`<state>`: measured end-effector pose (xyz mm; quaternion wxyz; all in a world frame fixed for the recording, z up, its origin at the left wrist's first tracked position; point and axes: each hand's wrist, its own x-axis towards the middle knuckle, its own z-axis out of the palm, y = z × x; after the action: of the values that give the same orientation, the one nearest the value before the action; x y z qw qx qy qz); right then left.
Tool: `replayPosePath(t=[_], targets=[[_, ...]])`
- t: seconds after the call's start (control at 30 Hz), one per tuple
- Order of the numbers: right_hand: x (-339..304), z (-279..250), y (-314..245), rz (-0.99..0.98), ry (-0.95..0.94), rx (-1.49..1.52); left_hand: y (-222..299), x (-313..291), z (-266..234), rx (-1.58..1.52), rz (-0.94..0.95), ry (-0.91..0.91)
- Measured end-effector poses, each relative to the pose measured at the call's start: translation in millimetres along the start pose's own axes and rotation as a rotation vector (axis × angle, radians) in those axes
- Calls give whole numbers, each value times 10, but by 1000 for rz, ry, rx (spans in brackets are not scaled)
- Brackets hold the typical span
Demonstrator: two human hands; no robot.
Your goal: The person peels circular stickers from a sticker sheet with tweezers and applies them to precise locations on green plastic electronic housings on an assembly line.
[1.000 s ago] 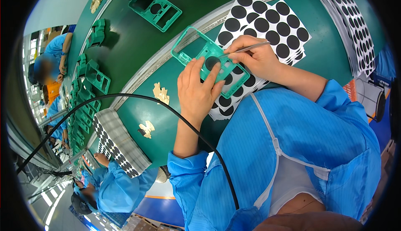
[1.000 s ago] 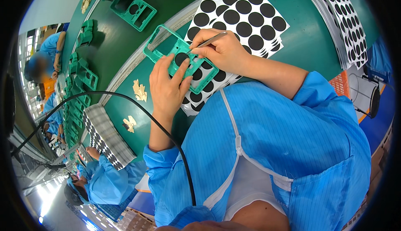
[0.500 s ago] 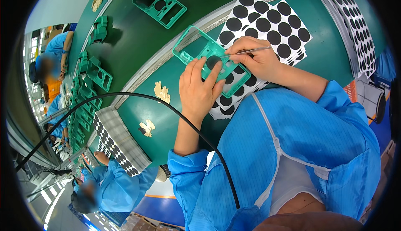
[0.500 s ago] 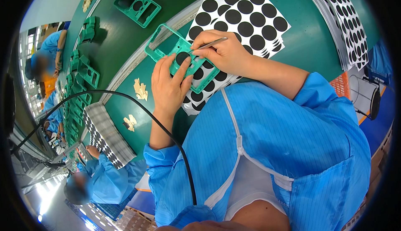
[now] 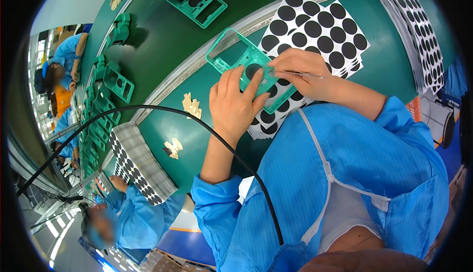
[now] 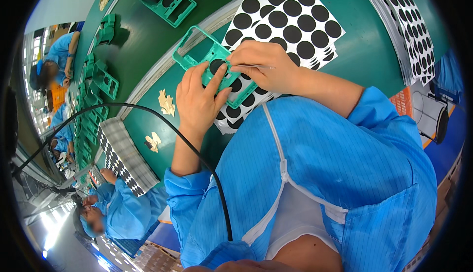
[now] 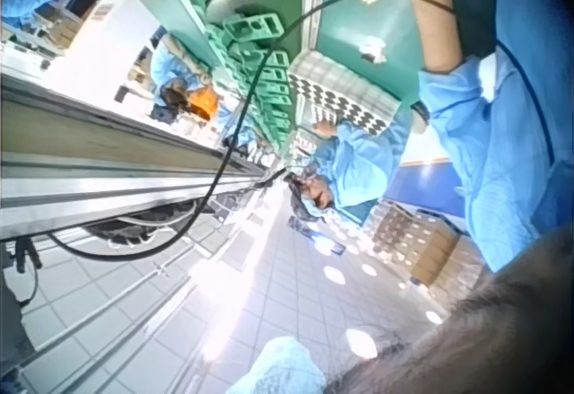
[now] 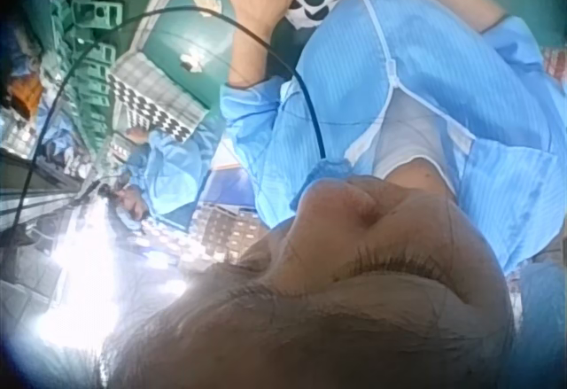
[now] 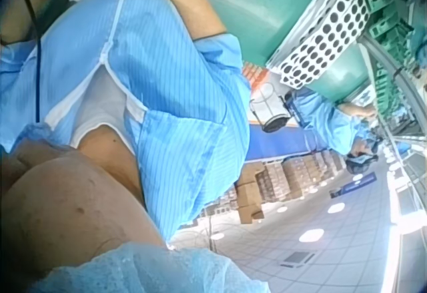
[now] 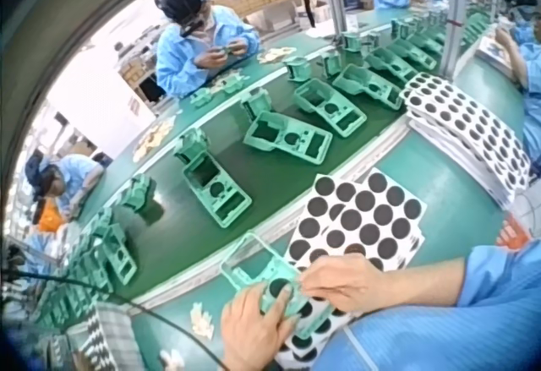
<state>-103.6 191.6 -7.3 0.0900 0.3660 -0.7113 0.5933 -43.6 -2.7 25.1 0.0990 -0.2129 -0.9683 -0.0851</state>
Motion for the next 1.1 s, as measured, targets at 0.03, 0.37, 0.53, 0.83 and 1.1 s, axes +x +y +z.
replayPosePath(t=[0.03, 0.37, 0.53, 0.83, 1.1], targets=[[-3, 0, -10, -36, 11, 28, 3, -3, 1, 3, -3, 2], [-8, 40, -45, -44, 3, -42, 66, -52, 73, -56, -66, 38], [5, 89, -34, -71, -13, -99, 56, -69, 83, -80, -65, 36], [-30, 23, 79, 135, 248, 292, 34, -56, 124, -70, -390, 177], [-52, -60, 84, 417, 428, 641, -1180, 353, -73, -128, -622, 215]])
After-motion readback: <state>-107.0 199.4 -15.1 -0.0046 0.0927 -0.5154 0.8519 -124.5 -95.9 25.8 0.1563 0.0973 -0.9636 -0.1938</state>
